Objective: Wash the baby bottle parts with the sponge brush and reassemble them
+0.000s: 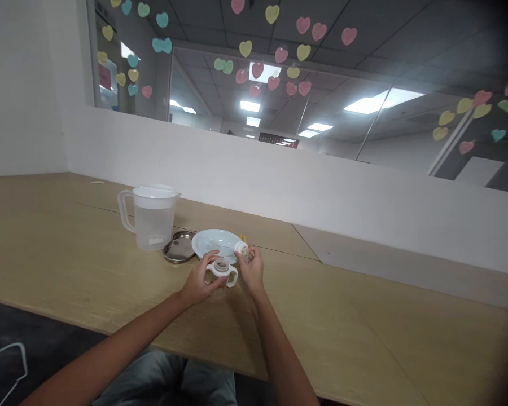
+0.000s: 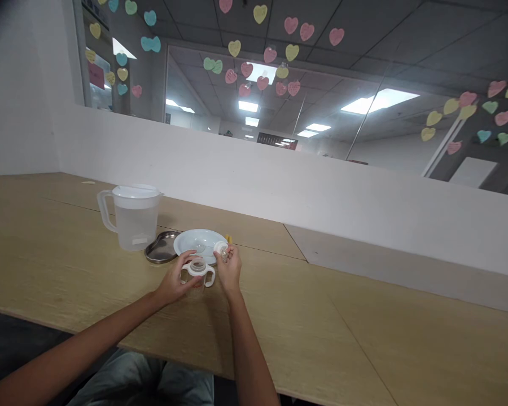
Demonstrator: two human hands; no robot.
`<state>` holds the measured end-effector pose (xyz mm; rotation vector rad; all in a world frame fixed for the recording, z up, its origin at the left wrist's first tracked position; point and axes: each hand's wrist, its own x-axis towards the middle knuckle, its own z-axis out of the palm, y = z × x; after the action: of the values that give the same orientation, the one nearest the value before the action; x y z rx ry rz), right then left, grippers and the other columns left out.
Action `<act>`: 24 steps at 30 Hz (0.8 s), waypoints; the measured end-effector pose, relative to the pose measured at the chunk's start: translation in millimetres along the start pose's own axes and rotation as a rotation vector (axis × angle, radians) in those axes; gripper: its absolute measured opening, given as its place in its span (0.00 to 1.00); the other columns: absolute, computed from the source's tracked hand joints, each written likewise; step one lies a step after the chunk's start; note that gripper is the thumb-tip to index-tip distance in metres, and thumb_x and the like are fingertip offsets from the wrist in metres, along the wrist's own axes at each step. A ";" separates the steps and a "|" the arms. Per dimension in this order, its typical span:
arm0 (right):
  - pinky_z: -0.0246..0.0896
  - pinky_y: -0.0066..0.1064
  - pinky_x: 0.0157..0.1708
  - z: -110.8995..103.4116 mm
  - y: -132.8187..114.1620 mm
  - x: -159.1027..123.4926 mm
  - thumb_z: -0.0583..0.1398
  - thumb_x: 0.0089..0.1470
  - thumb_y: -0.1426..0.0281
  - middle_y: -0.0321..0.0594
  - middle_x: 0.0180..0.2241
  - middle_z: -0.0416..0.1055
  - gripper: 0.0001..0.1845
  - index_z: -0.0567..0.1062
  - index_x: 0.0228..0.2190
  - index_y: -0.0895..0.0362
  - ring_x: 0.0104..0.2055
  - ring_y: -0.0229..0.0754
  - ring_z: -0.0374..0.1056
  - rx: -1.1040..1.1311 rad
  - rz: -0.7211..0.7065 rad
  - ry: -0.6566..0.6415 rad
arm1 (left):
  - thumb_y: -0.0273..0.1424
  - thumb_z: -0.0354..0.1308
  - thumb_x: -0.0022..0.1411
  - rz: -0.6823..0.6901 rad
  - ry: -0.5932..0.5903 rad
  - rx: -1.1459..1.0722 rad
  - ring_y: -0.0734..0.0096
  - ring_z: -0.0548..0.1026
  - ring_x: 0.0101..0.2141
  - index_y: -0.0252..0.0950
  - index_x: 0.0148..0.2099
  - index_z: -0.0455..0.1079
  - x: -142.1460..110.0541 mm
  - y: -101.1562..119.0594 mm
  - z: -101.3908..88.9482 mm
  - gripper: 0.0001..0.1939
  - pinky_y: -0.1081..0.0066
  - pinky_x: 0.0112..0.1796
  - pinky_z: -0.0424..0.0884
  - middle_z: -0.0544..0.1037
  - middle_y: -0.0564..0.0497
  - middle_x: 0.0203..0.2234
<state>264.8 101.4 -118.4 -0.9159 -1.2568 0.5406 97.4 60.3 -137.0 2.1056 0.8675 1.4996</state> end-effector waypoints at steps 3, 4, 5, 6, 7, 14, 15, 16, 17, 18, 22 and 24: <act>0.65 0.29 0.34 -0.5 0.1 -0.3 0.62 0.40 0.61 0.41 0.38 0.67 0.21 0.56 0.30 0.53 0.34 0.38 0.68 0.007 -0.021 0.022 | 0.36 0.58 0.56 -0.002 0.006 0.007 0.62 0.71 0.47 0.37 0.57 0.51 0.0 0.7 -0.2 0.30 0.60 0.50 0.64 0.73 0.44 0.45; 0.64 0.29 0.34 -1.2 -0.1 -0.4 0.62 0.41 0.61 0.39 0.37 0.67 0.20 0.57 0.31 0.53 0.33 0.38 0.67 -0.015 -0.038 0.022 | 0.36 0.58 0.56 -0.002 0.010 0.009 0.61 0.71 0.47 0.37 0.56 0.52 0.0 1.0 -0.2 0.29 0.59 0.50 0.64 0.73 0.44 0.45; 0.64 0.29 0.34 -2.0 -0.1 -0.5 0.61 0.42 0.62 0.38 0.35 0.67 0.19 0.58 0.32 0.53 0.33 0.38 0.67 -0.045 -0.058 0.020 | 0.36 0.58 0.56 -0.002 0.012 0.011 0.61 0.71 0.47 0.37 0.56 0.52 0.0 1.1 -0.3 0.29 0.59 0.50 0.64 0.73 0.44 0.45; 0.63 0.29 0.34 -2.9 -0.1 -0.6 0.60 0.44 0.62 0.38 0.34 0.67 0.17 0.59 0.33 0.54 0.34 0.38 0.66 -0.078 -0.078 0.016 | 0.36 0.58 0.56 0.000 0.011 0.012 0.61 0.71 0.47 0.37 0.56 0.52 0.0 1.2 -0.3 0.29 0.59 0.49 0.64 0.73 0.44 0.45; 0.63 0.30 0.35 -3.7 0.1 -0.8 0.60 0.45 0.63 0.38 0.34 0.67 0.16 0.61 0.35 0.55 0.35 0.39 0.66 -0.110 -0.094 0.008 | 0.36 0.58 0.56 0.003 0.011 0.013 0.61 0.71 0.47 0.37 0.56 0.52 0.0 1.1 -0.3 0.29 0.59 0.49 0.64 0.73 0.44 0.45; 0.55 0.39 0.53 -6.3 2.4 -3.0 0.52 0.53 0.66 0.46 0.51 0.64 0.22 0.66 0.50 0.56 0.54 0.46 0.59 -0.293 -0.247 -0.113 | 0.36 0.58 0.56 0.020 0.014 0.033 0.61 0.70 0.48 0.36 0.56 0.53 -0.6 -2.0 0.3 0.28 0.59 0.50 0.64 0.72 0.43 0.46; 0.53 0.40 0.54 -6.3 2.6 -3.5 0.51 0.54 0.66 0.46 0.52 0.63 0.22 0.66 0.51 0.56 0.55 0.46 0.58 -0.329 -0.269 -0.125 | 0.36 0.58 0.56 0.020 0.014 0.035 0.61 0.70 0.48 0.36 0.56 0.53 -0.7 -2.6 0.5 0.28 0.58 0.50 0.64 0.72 0.43 0.46; 0.51 0.41 0.56 -6.3 2.7 -3.9 0.50 0.55 0.67 0.45 0.52 0.63 0.23 0.65 0.52 0.55 0.56 0.46 0.57 -0.365 -0.284 -0.136 | 0.36 0.58 0.56 0.021 0.015 0.036 0.61 0.70 0.48 0.36 0.56 0.53 -0.7 -3.2 0.6 0.28 0.58 0.50 0.64 0.72 0.43 0.47; 0.50 0.42 0.56 -6.4 2.9 -4.2 0.50 0.55 0.67 0.45 0.53 0.63 0.23 0.65 0.53 0.54 0.56 0.46 0.56 -0.399 -0.296 -0.151 | 0.36 0.58 0.56 0.023 0.016 0.037 0.60 0.70 0.48 0.36 0.56 0.53 -0.8 -3.8 0.7 0.28 0.58 0.50 0.64 0.71 0.43 0.47; 0.50 0.42 0.56 -6.6 3.3 -4.3 0.49 0.56 0.67 0.44 0.53 0.62 0.24 0.64 0.54 0.53 0.56 0.46 0.56 -0.431 -0.306 -0.167 | 0.37 0.58 0.56 0.026 0.018 0.038 0.60 0.70 0.48 0.36 0.56 0.54 -0.9 -4.3 0.8 0.28 0.58 0.50 0.64 0.71 0.43 0.47; 0.48 0.44 0.57 -8.3 5.6 -4.1 0.48 0.54 0.70 0.42 0.54 0.62 0.27 0.62 0.56 0.51 0.56 0.47 0.56 -0.538 -0.324 -0.207 | 0.37 0.58 0.57 0.027 0.022 0.046 0.60 0.70 0.48 0.36 0.56 0.54 -1.3 -5.8 0.7 0.28 0.58 0.50 0.65 0.71 0.42 0.48; 0.45 0.45 0.57 -9.3 6.2 -4.3 0.48 0.53 0.71 0.41 0.54 0.61 0.29 0.61 0.57 0.49 0.57 0.47 0.55 -0.576 -0.307 -0.208 | 0.37 0.58 0.57 0.032 0.023 0.050 0.60 0.70 0.49 0.36 0.56 0.54 -1.4 -6.3 0.7 0.28 0.58 0.50 0.65 0.70 0.42 0.48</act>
<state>273.4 98.8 -126.3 -1.1286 -1.7521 0.0194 96.2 63.9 -142.3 2.1514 0.8917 1.5364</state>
